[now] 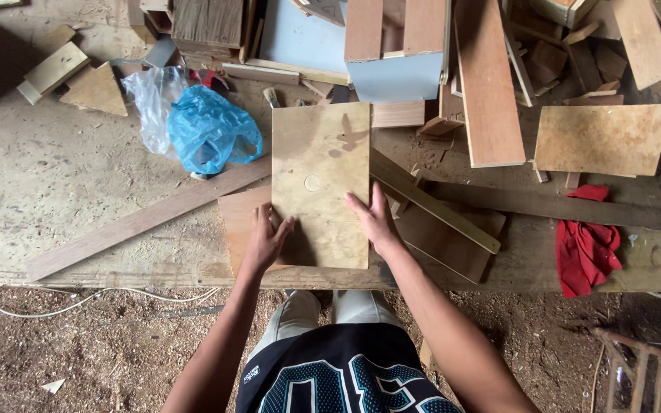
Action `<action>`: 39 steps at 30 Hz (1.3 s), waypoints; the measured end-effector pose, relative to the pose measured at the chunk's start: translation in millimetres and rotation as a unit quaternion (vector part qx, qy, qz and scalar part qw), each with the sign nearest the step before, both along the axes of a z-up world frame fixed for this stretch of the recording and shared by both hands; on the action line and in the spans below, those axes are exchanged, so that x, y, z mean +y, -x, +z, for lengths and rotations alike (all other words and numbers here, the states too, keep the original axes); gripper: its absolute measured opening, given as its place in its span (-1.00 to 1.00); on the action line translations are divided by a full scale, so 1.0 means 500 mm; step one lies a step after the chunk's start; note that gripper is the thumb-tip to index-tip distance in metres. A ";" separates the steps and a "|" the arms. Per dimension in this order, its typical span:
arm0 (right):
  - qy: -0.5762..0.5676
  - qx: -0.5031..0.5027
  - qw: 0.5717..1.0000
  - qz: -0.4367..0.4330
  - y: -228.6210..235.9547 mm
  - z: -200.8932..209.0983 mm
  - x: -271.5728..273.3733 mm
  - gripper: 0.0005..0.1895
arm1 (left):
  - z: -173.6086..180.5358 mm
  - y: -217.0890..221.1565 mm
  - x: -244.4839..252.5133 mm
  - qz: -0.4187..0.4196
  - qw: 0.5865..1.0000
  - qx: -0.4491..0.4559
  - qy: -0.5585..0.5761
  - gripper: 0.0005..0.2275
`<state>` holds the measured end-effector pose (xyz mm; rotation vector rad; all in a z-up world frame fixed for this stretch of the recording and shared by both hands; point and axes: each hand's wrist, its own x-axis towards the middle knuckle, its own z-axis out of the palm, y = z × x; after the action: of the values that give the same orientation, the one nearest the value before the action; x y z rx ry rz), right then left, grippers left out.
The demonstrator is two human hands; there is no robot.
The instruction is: The person organizes wood pieces on a workbench, then uses a hand saw to cut a long wooden plank. The person handles various wood pieces and tools, including a hand saw, pliers, and a brush, while working in a cluttered workshop environment.
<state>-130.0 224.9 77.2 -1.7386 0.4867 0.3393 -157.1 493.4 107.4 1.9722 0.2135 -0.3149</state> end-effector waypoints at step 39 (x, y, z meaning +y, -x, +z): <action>0.217 -0.390 0.768 0.460 0.104 0.158 0.042 -0.23 | -0.094 0.069 -0.018 0.400 0.786 0.030 0.470 -0.85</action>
<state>-181.8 245.8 156.4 -2.2720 -1.0244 0.1373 -191.8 484.5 60.4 0.7537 0.7463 0.0909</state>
